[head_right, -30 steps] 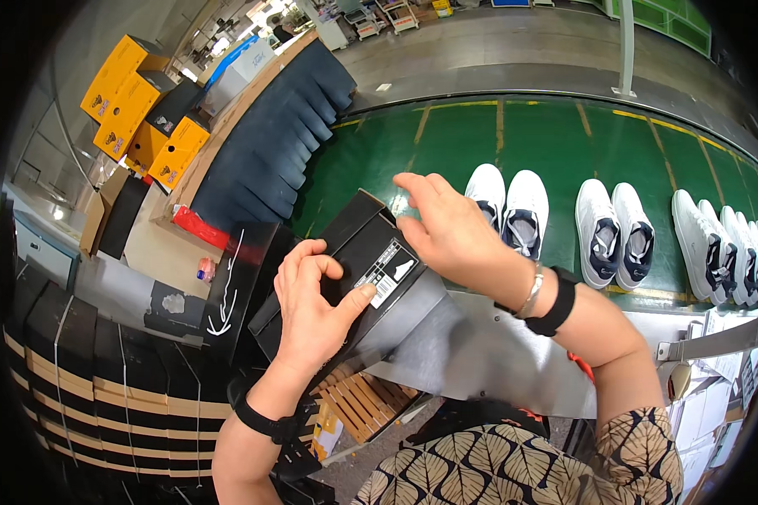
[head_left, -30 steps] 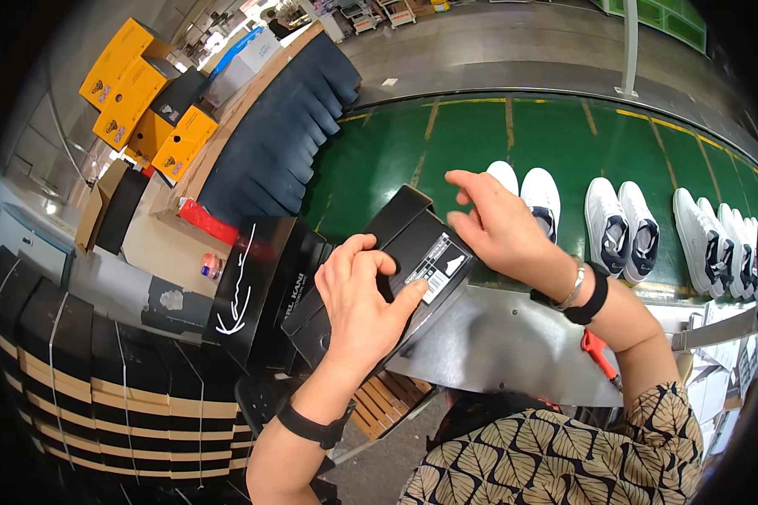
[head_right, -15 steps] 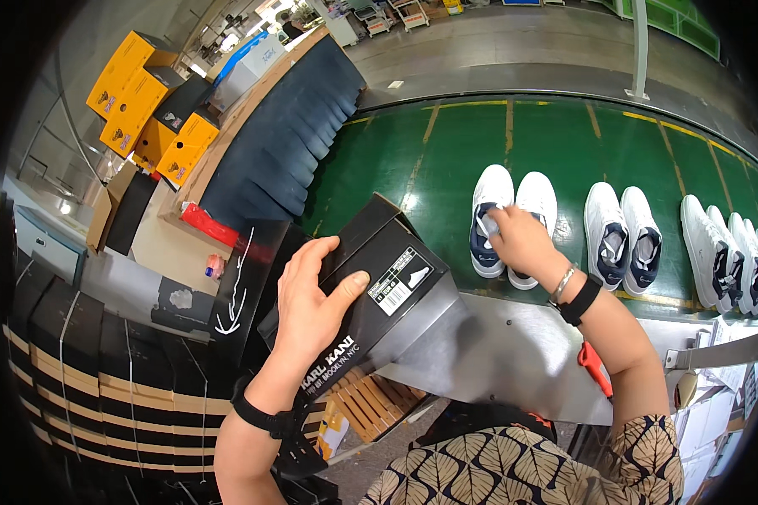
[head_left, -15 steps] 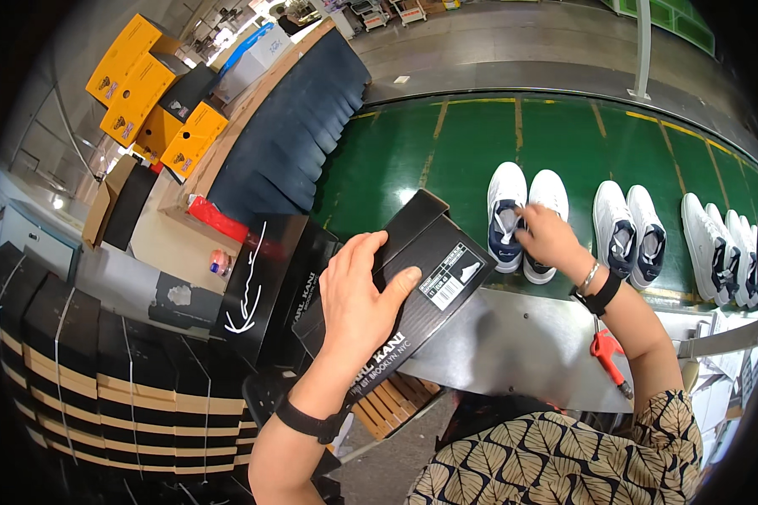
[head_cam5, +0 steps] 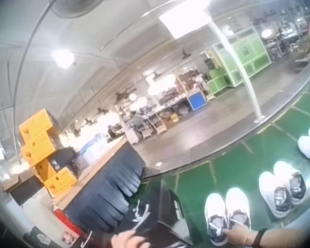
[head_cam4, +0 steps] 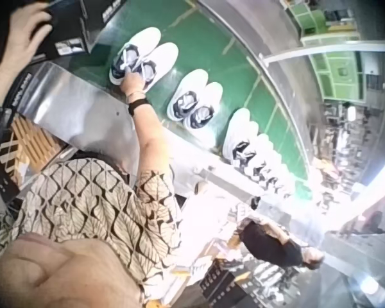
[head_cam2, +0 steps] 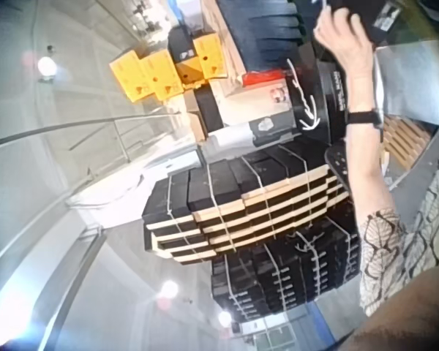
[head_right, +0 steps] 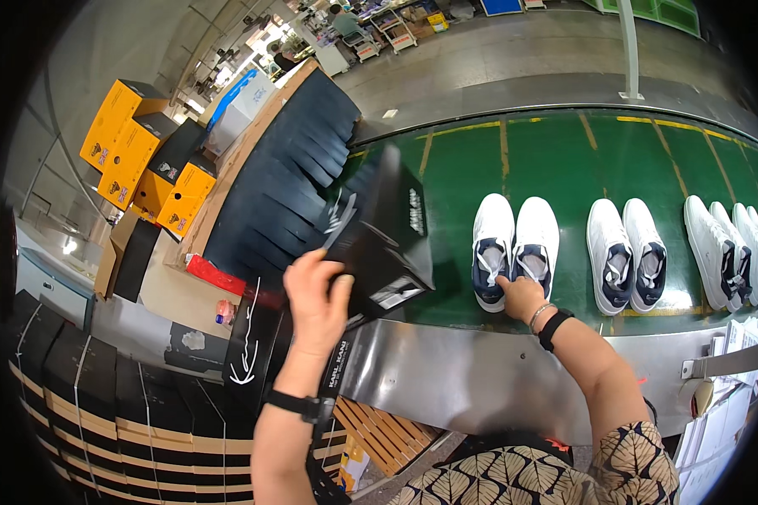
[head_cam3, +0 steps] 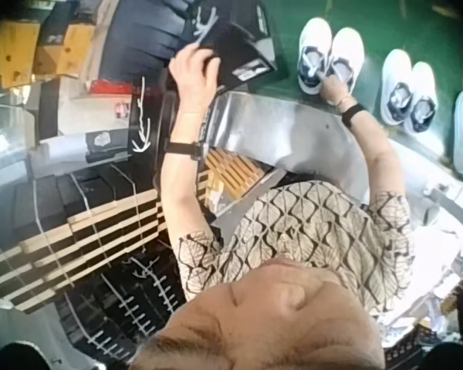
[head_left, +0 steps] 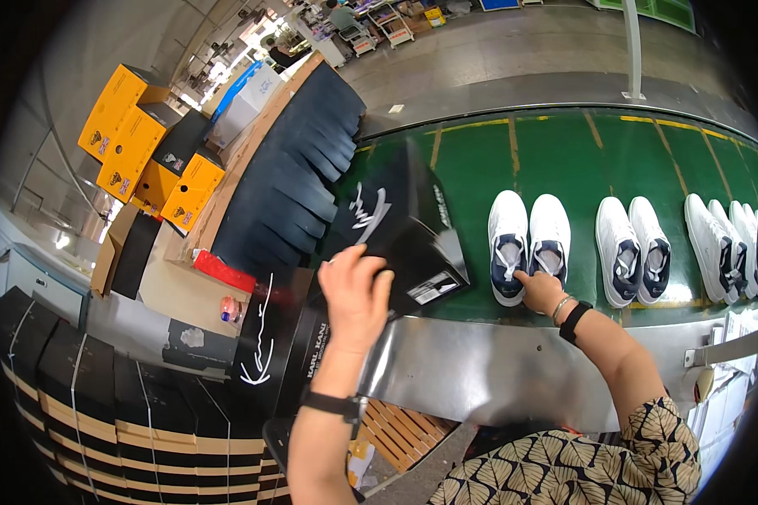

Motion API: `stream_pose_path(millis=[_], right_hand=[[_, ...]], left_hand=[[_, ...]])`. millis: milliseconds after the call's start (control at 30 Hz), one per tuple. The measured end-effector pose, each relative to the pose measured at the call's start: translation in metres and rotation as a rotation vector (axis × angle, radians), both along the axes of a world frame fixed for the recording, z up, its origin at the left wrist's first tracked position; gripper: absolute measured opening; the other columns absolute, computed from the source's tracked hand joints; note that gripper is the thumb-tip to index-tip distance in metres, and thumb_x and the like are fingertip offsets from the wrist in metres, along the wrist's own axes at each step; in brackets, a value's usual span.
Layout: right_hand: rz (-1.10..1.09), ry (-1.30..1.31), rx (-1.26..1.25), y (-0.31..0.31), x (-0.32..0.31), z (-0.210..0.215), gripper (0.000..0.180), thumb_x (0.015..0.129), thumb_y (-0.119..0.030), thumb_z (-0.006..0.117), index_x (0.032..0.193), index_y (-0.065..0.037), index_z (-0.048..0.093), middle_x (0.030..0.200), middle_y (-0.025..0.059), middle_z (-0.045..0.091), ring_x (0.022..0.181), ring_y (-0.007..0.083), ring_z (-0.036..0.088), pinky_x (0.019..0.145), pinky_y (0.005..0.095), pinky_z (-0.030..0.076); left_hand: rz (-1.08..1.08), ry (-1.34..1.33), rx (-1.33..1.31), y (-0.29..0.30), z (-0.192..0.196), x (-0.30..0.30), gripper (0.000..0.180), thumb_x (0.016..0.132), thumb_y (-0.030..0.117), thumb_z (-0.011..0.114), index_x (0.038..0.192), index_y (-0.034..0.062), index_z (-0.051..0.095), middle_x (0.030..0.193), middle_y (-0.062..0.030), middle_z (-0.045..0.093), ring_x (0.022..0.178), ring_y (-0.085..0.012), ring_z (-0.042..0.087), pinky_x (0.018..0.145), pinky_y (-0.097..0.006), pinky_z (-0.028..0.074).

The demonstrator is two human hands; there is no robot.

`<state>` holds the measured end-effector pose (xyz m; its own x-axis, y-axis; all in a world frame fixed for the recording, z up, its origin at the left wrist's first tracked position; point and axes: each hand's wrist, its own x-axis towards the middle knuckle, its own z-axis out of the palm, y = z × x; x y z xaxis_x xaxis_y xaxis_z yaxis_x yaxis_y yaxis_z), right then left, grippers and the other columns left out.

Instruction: The person picks up a shoe box, applies a label to it, and places a pair of shoes inside before setting the box on a stack. They then pull a plastic strap around the stack and tie the ends together by hand.

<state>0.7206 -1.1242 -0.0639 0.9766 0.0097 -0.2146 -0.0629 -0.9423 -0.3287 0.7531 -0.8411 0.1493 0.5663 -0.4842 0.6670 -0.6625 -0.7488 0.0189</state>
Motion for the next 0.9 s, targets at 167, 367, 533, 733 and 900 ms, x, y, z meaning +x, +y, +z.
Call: stream_pose_path(millis=[167,367,533,733,900], right_hand=[[-0.087,-0.012,0.023,0.009,0.007,0.000,0.035,0.072,-0.015,0.058,0.107,-0.021,0.055,0.091,0.0150,0.061,0.088,0.0316,0.060,0.074,0.0396,0.048],[-0.201,-0.043,0.257,-0.023,0.023,0.038,0.031,0.065,-0.019,0.062,0.096,-0.016,0.061,0.083,0.0130,0.064,0.081,0.0297,0.061,0.070,0.0379,0.048],[-0.281,-0.122,0.823,-0.008,0.061,0.108,0.040,0.066,-0.013,0.061,0.104,-0.003,0.058,0.086,0.0124,0.063,0.081,0.0204,0.061,0.071,0.0310,0.047],[-0.020,-0.341,0.439,0.087,0.121,0.166,0.033,0.069,-0.019,0.059,0.099,-0.007,0.058,0.084,0.0157,0.063,0.079,0.0304,0.061,0.070,0.0383,0.048],[0.207,-0.403,0.102,0.135,0.191,0.113,0.032,0.075,-0.023,0.053,0.106,-0.019,0.057,0.086,0.0130,0.063,0.079,0.0312,0.061,0.071,0.0419,0.047]], left_hand=[[0.299,0.259,0.086,0.035,-0.064,0.002,0.031,0.071,0.015,0.065,0.099,0.0072,0.057,0.125,-0.0179,0.041,0.119,-0.0389,0.033,0.096,-0.049,0.026],[0.429,0.214,0.102,0.129,-0.073,-0.057,0.033,0.069,0.020,0.065,0.098,0.0055,0.056,0.120,-0.0181,0.043,0.115,-0.0402,0.034,0.093,-0.050,0.027],[0.853,0.155,0.152,0.211,-0.080,-0.123,0.057,0.063,0.028,0.071,0.110,0.0042,0.049,0.123,-0.0202,0.041,0.114,-0.0407,0.035,0.092,-0.051,0.028],[1.059,0.220,0.178,0.253,-0.092,-0.153,0.069,0.057,0.013,0.077,0.117,0.0047,0.044,0.123,-0.0200,0.041,0.111,-0.0373,0.041,0.090,-0.044,0.035],[0.942,0.119,0.121,0.275,-0.110,-0.161,0.073,0.052,0.008,0.079,0.115,-0.0011,0.043,0.118,-0.0206,0.045,0.111,-0.0395,0.042,0.093,-0.046,0.035]])
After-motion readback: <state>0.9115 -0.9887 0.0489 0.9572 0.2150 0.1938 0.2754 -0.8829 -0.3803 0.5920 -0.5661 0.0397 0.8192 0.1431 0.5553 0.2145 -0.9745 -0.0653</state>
